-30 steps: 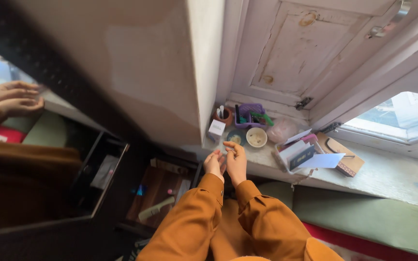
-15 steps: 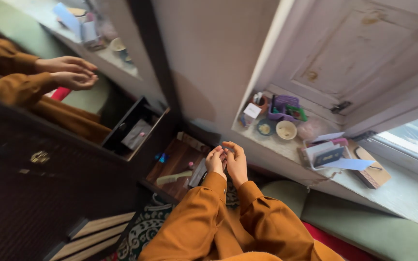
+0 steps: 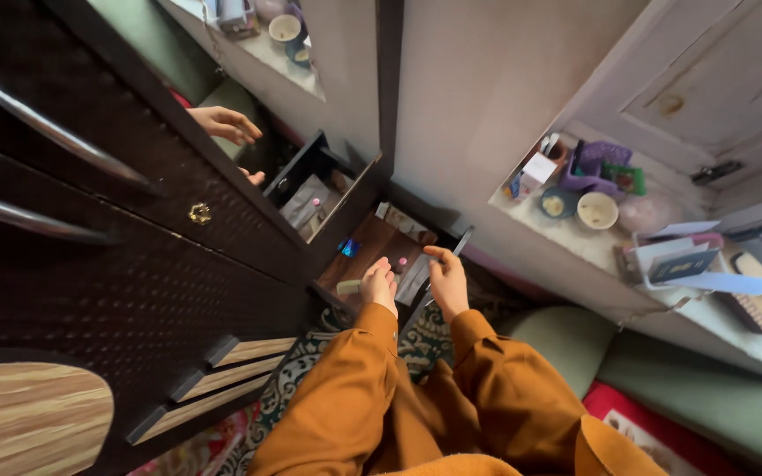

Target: The person removes various items from a mirrored dresser drawer and places them on the windowsill. Items include a purple basket, a plastic bag, a small pot, a notebook, a bowl, a small box, a pink bottle, a tube, a comb, and a hair clip. The person handles each item individually and sets it down on the sill.

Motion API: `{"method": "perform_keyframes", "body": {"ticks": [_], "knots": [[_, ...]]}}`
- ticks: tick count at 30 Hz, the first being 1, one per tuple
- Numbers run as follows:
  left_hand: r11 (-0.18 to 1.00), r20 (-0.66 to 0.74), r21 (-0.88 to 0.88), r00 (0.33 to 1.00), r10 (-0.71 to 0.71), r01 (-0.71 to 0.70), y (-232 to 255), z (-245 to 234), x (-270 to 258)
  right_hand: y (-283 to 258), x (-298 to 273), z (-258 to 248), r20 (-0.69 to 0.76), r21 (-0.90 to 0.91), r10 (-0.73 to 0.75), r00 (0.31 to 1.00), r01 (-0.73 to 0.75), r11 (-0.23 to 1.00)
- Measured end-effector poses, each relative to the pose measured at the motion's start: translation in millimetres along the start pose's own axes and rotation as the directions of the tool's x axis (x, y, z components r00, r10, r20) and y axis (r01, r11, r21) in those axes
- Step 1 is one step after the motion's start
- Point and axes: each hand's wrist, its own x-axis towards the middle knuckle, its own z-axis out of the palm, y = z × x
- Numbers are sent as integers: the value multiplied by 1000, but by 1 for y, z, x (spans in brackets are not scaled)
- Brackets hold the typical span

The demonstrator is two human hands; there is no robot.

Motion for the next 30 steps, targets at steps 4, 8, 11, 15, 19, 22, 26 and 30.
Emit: {"method": "perform_keyframes", "body": {"ticks": [4, 8, 11, 15, 19, 22, 26, 30], "knots": [[995, 34, 90, 998, 49, -52, 16, -26, 15, -10, -12, 5, -61, -41, 27, 998, -30, 999], [992, 39, 102, 997, 72, -75, 22, -40, 23, -4, -18, 6, -89, -46, 82, 993, -87, 995], [983, 41, 165, 996, 77, -83, 10, -47, 44, 14, -13, 7, -98, -111, 87, 991, -98, 989], [937, 59, 325, 992, 113, -126, -14, -55, 77, 67, 7, 15, -49, -220, 116, 992, -124, 968], [832, 102, 506, 973, 207, -230, -53, -82, 142, 121, 30, 35, -3, -285, 81, 997, -78, 955], [668, 114, 676, 940, 322, -311, -74, -97, 179, 145, 47, 51, 82, -442, 17, 996, 21, 897], [541, 105, 800, 948, 299, -259, -96, -98, 219, 165, 76, 75, 214, -560, -31, 976, 149, 815], [632, 215, 655, 904, 368, -414, -117, -85, 235, 201, 107, 98, 325, -665, -50, 944, 267, 697]]}}
